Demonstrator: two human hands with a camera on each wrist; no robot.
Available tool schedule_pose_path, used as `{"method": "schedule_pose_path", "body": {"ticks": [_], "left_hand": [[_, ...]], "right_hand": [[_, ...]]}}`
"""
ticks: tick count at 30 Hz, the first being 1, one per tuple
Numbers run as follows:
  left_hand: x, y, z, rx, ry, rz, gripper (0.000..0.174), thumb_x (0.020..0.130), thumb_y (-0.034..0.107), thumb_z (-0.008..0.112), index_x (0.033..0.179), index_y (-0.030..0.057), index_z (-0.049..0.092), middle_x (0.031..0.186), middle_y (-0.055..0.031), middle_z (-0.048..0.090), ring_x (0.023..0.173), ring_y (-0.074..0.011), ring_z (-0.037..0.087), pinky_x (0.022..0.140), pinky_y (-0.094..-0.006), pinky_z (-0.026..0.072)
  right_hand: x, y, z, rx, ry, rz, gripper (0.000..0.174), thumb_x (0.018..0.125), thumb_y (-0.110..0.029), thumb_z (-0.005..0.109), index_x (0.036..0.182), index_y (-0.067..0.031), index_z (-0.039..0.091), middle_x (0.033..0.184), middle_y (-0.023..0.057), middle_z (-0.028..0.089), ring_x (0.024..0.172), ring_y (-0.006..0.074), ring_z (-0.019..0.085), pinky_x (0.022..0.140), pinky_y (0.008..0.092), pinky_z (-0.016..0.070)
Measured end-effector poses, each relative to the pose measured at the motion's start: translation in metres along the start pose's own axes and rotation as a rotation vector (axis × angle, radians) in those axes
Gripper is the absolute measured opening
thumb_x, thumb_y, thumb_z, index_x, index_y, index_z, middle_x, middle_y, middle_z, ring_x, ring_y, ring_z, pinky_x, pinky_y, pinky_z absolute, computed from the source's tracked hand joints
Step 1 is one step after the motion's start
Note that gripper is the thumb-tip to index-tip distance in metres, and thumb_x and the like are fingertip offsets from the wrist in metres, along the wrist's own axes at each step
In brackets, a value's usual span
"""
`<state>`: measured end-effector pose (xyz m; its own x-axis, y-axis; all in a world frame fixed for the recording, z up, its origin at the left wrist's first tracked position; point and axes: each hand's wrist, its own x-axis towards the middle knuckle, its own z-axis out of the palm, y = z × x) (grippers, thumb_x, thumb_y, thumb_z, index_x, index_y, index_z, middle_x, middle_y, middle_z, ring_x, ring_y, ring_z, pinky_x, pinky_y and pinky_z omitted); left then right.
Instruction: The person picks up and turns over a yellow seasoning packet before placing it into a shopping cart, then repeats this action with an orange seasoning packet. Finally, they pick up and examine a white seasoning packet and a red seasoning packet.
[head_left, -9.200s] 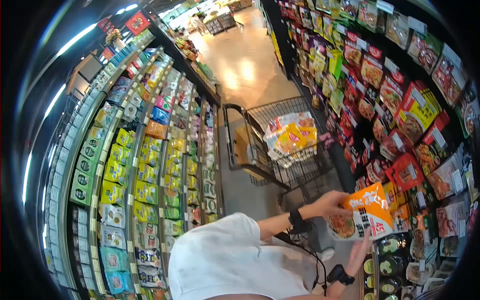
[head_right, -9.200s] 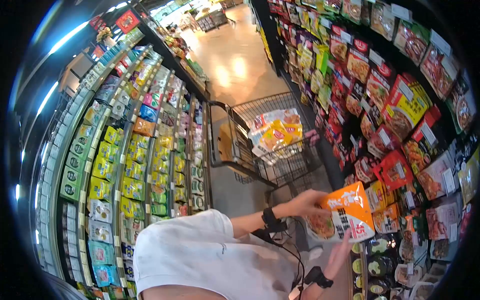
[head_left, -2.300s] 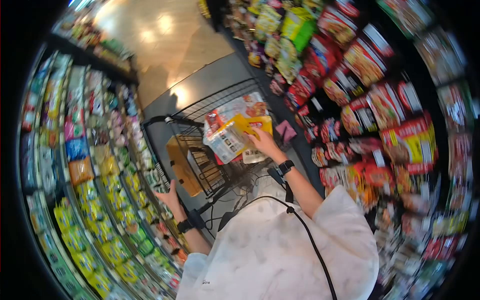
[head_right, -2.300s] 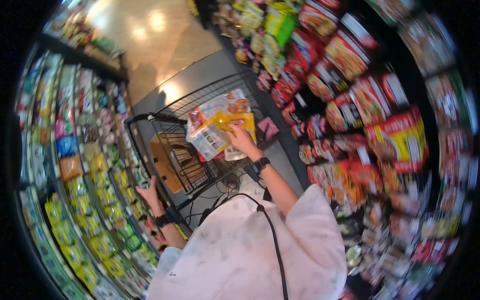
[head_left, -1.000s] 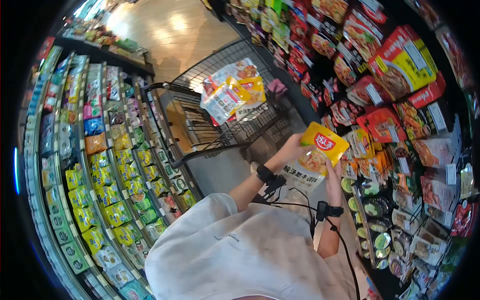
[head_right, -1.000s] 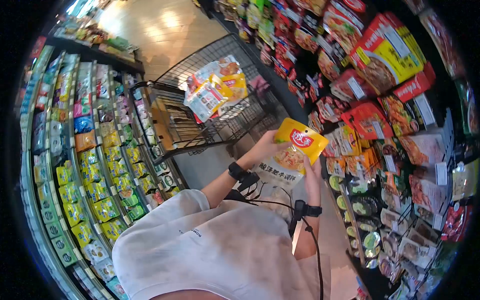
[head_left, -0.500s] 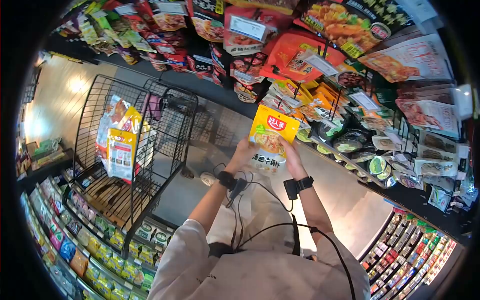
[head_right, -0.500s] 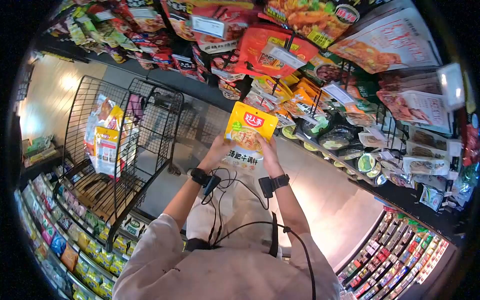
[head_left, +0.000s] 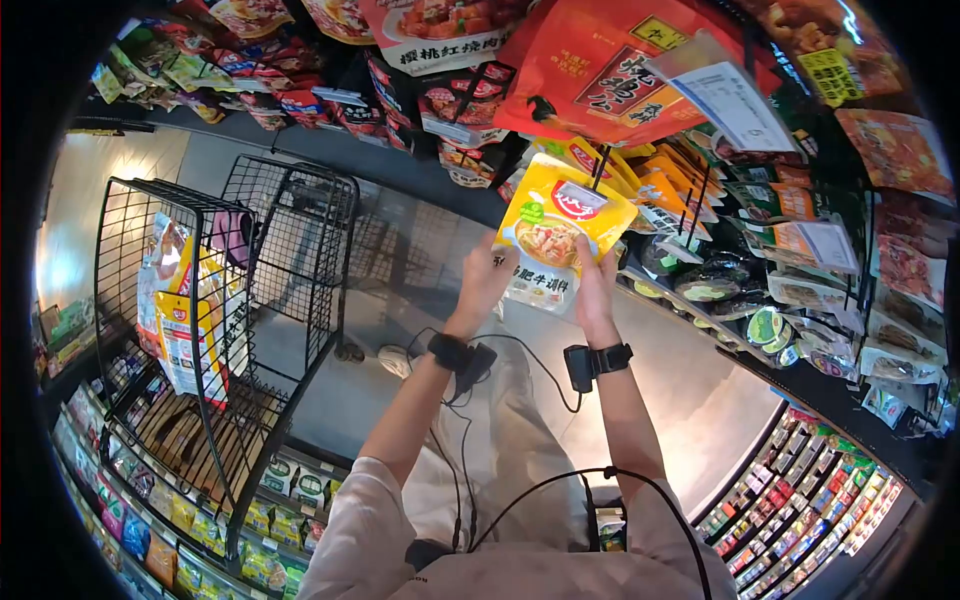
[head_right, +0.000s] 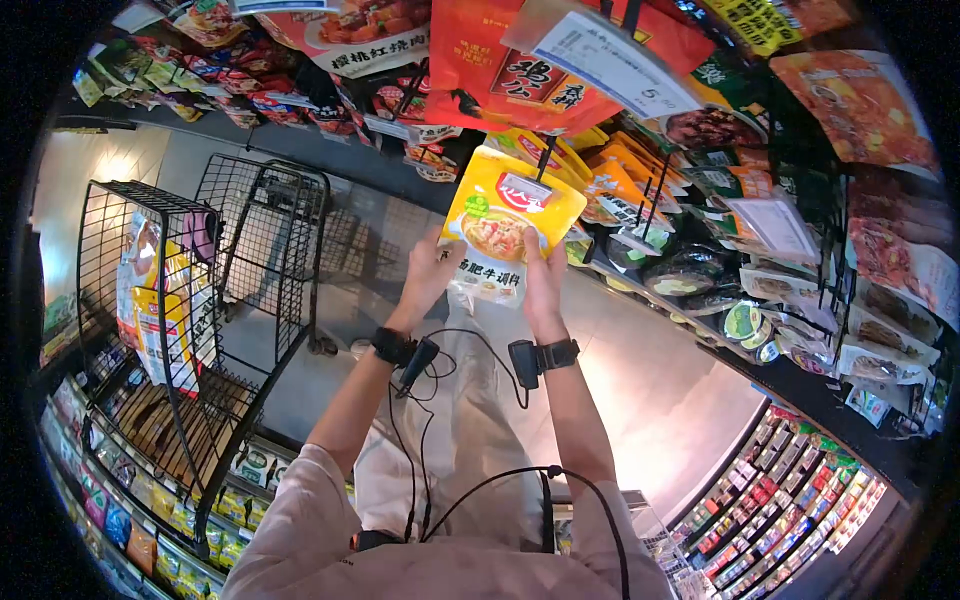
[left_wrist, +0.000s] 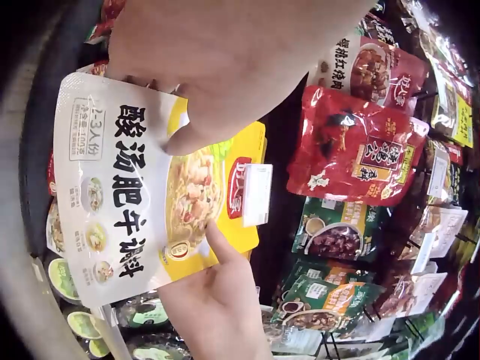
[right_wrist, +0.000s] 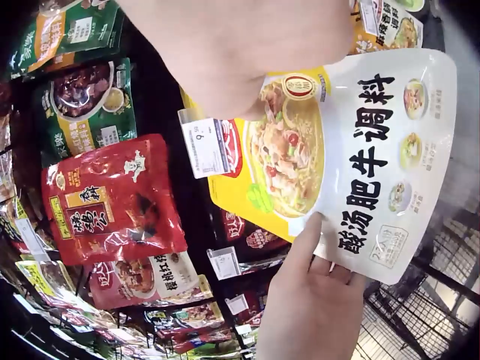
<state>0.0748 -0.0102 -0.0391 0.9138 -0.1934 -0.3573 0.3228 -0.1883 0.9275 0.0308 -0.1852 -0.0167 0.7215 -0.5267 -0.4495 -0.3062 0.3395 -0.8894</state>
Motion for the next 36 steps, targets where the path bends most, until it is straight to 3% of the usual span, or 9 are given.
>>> {"method": "schedule_pose_path", "body": {"ticks": [4,10,16,18,24,25,26,30,36], "left_hand": [[0.011,0.002,0.005,0.13,-0.011,-0.03,0.029,0.09,0.014,0.066,0.11,-0.0055,0.06,0.095,-0.0237,0.07,0.09,-0.0298,0.072,0.075,-0.0376,0.0545],[0.013,0.011,0.009,0.107,0.002,0.024,0.031,0.088,0.014,0.068,0.111,-0.0046,0.059,0.097,-0.0236,0.07,0.093,-0.0363,0.07,0.08,-0.0398,0.054],[-0.001,-0.005,0.003,0.275,0.034,0.026,0.056,0.088,0.013,0.069,0.137,0.0005,0.046,0.124,-0.0245,0.062,0.113,-0.0338,0.063,0.094,-0.0383,0.0501],[-0.015,-0.001,-0.012,0.259,-0.01,0.068,0.06,0.089,0.012,0.067,0.142,-0.002,0.041,0.129,-0.0262,0.057,0.116,-0.0396,0.059,0.096,-0.0406,0.0488],[-0.08,0.075,-0.073,0.169,-0.051,0.07,0.056,0.092,0.007,0.065,0.144,0.0014,0.043,0.129,-0.0203,0.059,0.118,-0.0303,0.06,0.099,-0.0382,0.0479],[-0.093,0.092,-0.091,0.197,-0.042,0.075,0.056,0.093,0.006,0.064,0.145,0.003,0.043,0.132,-0.0185,0.059,0.121,-0.0265,0.059,0.1,-0.0372,0.0469],[-0.108,0.109,-0.102,0.161,0.005,0.088,0.052,0.095,0.007,0.063,0.143,0.003,0.046,0.132,-0.0164,0.06,0.12,-0.0251,0.059,0.101,-0.0366,0.0467],[-0.169,0.188,-0.166,0.15,0.119,0.093,0.051,0.099,0.009,0.058,0.146,0.0039,0.041,0.133,-0.0137,0.059,0.117,-0.0206,0.06,0.091,-0.0332,0.0528],[-0.287,0.276,-0.251,0.02,0.563,0.123,0.046,0.1,0.01,0.057,0.144,0.0037,0.043,0.126,-0.0103,0.062,0.111,-0.016,0.061,0.094,-0.0307,0.0511]], "right_hand": [[0.009,0.001,0.003,0.007,0.034,-0.007,0.044,0.098,-0.023,0.067,0.134,-0.0042,0.051,0.131,0.0051,0.059,0.118,0.013,0.055,0.102,0.031,0.0415],[0.02,-0.005,0.002,-0.052,-0.003,-0.054,0.046,0.099,-0.023,0.065,0.138,-0.0034,0.049,0.133,0.0056,0.058,0.119,0.0137,0.054,0.102,0.0304,0.0425],[0.033,-0.009,0.005,-0.117,-0.005,-0.133,0.046,0.1,-0.024,0.063,0.137,-0.0019,0.048,0.133,0.0074,0.057,0.119,0.0155,0.054,0.103,0.0317,0.042],[0.036,-0.008,0.006,-0.13,0.027,-0.123,0.047,0.1,-0.022,0.063,0.139,-0.0011,0.047,0.135,0.0081,0.057,0.119,0.0146,0.054,0.102,0.0309,0.0424],[0.092,0.023,-0.019,-0.214,0.037,-0.184,0.049,0.097,-0.013,0.061,0.14,-0.0003,0.044,0.133,0.0099,0.055,0.116,0.0157,0.053,0.102,0.0314,0.0411],[0.099,0.026,-0.021,-0.369,0.097,-0.354,0.05,0.095,-0.013,0.062,0.14,-0.0004,0.044,0.131,0.0086,0.053,0.113,0.0164,0.05,0.1,0.0318,0.0401],[0.136,0.061,-0.053,-0.351,0.036,-0.357,0.033,0.093,-0.008,0.06,0.125,-0.0077,0.051,0.105,-0.0006,0.055,0.092,0.0156,0.053,0.084,0.0307,0.0468],[0.162,0.058,-0.059,-0.289,-0.079,-0.197,0.025,0.093,-0.012,0.059,0.118,-0.0092,0.054,0.101,-0.0004,0.057,0.089,0.0155,0.055,0.08,0.0295,0.0468],[0.149,0.04,-0.046,-0.069,-0.107,0.074,0.015,0.094,-0.018,0.057,0.107,-0.0115,0.059,0.095,0.0,0.062,0.084,0.0154,0.059,0.074,0.0276,0.0468]]}}
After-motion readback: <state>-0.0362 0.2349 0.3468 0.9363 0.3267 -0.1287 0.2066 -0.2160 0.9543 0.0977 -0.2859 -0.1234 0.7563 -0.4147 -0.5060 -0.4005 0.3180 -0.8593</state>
